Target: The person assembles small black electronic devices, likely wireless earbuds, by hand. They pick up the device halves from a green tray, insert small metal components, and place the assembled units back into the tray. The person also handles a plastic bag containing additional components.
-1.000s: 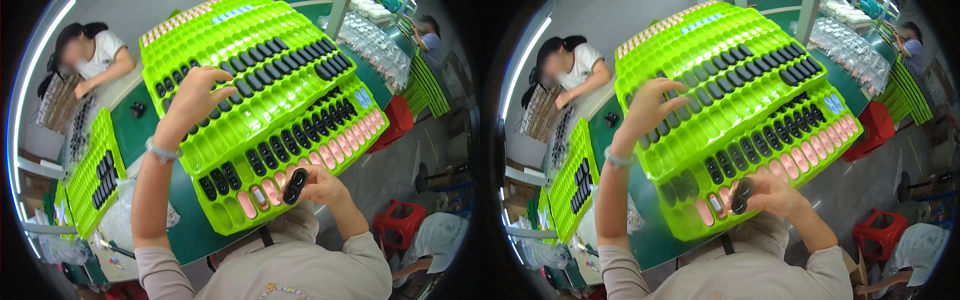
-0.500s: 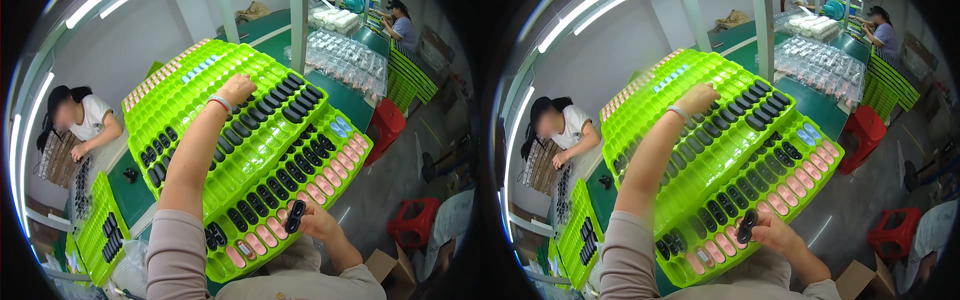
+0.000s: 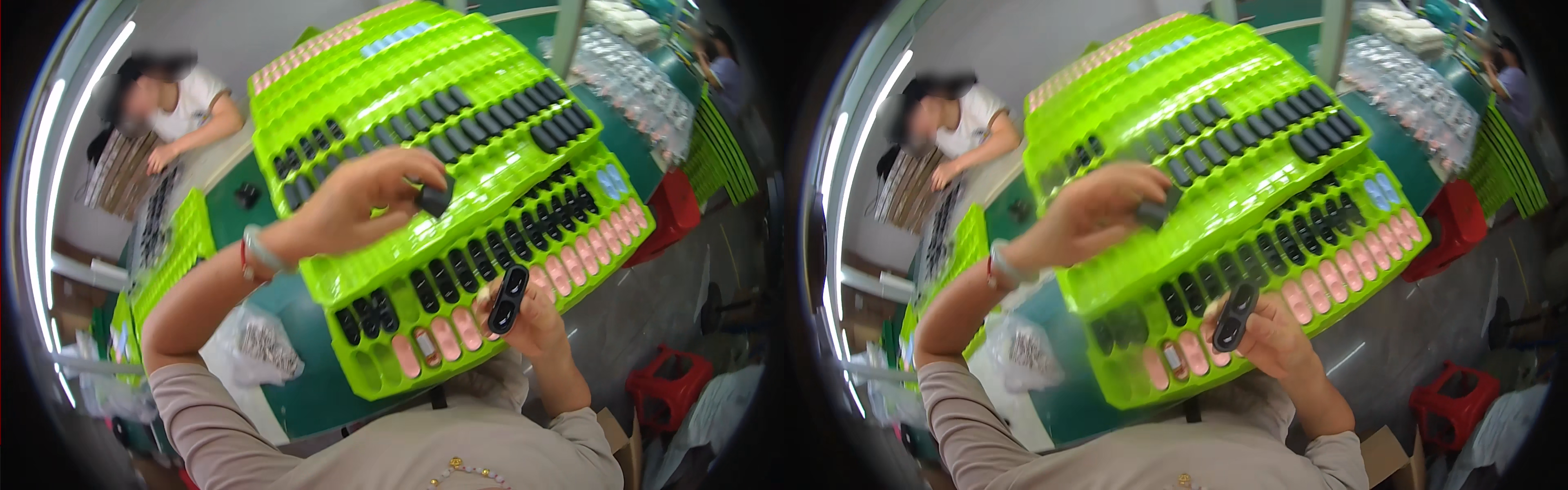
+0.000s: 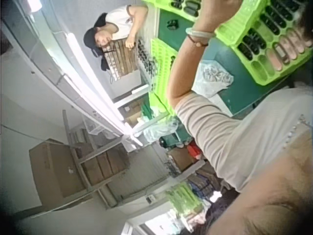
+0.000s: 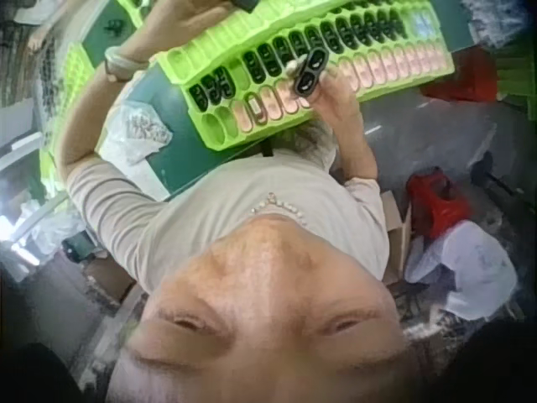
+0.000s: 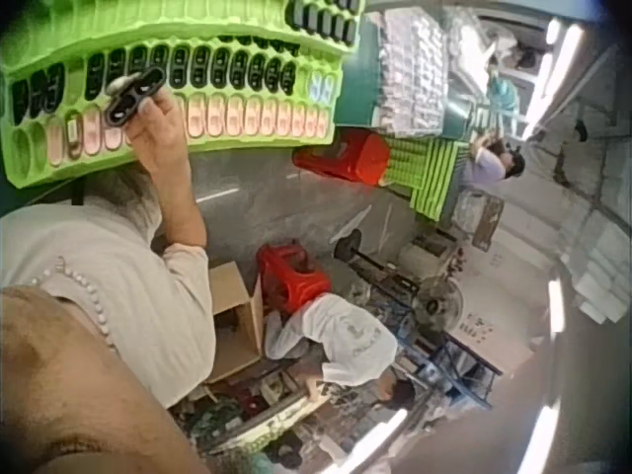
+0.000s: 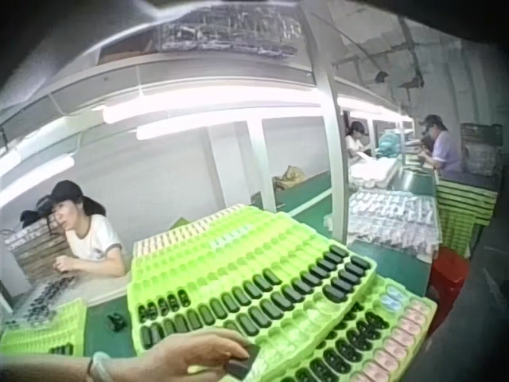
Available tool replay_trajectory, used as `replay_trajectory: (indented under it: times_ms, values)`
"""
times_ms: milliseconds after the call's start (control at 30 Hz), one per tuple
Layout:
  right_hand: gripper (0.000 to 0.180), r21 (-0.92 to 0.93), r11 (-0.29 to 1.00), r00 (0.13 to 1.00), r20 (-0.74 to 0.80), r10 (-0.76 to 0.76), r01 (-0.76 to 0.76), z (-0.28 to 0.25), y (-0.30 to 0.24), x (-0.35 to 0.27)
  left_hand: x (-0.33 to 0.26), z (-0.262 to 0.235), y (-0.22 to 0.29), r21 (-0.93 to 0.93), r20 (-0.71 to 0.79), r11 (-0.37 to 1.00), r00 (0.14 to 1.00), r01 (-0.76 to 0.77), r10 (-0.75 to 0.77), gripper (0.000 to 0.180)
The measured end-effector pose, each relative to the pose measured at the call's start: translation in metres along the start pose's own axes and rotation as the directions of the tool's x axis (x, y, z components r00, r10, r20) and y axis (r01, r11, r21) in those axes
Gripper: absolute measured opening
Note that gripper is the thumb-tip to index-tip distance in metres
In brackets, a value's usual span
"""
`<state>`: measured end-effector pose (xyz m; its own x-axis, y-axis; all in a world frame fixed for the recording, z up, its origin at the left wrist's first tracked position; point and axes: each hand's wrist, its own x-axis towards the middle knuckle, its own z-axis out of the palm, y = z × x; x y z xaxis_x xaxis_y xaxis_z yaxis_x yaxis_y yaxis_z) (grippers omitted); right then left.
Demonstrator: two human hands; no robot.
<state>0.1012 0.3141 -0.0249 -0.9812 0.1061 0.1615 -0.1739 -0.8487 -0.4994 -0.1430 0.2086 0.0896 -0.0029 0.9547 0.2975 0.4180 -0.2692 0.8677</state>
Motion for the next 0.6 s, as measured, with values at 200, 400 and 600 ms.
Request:
replay_trajectory:
  times_ms: [200,400,600]
  values:
    - [0.026,-0.039,0.926,0.927,-0.016,0.376,-0.376,0.051,0.052,0.023,-0.183,0.096,0.057,-0.635,-0.405,0.716,0.664,0.29,-0.629,0.016]
    - [0.028,-0.331,0.805,0.869,-0.146,0.472,-0.493,0.062,0.076,0.026,-0.206,0.141,0.06,-0.844,-0.514,0.521,0.467,-0.126,-0.72,0.056]
    - [0.03,-0.36,0.692,0.776,-0.193,0.601,-0.626,0.069,0.07,0.029,-0.22,0.143,0.052,-0.91,-0.339,0.416,0.575,0.002,-0.745,0.062]
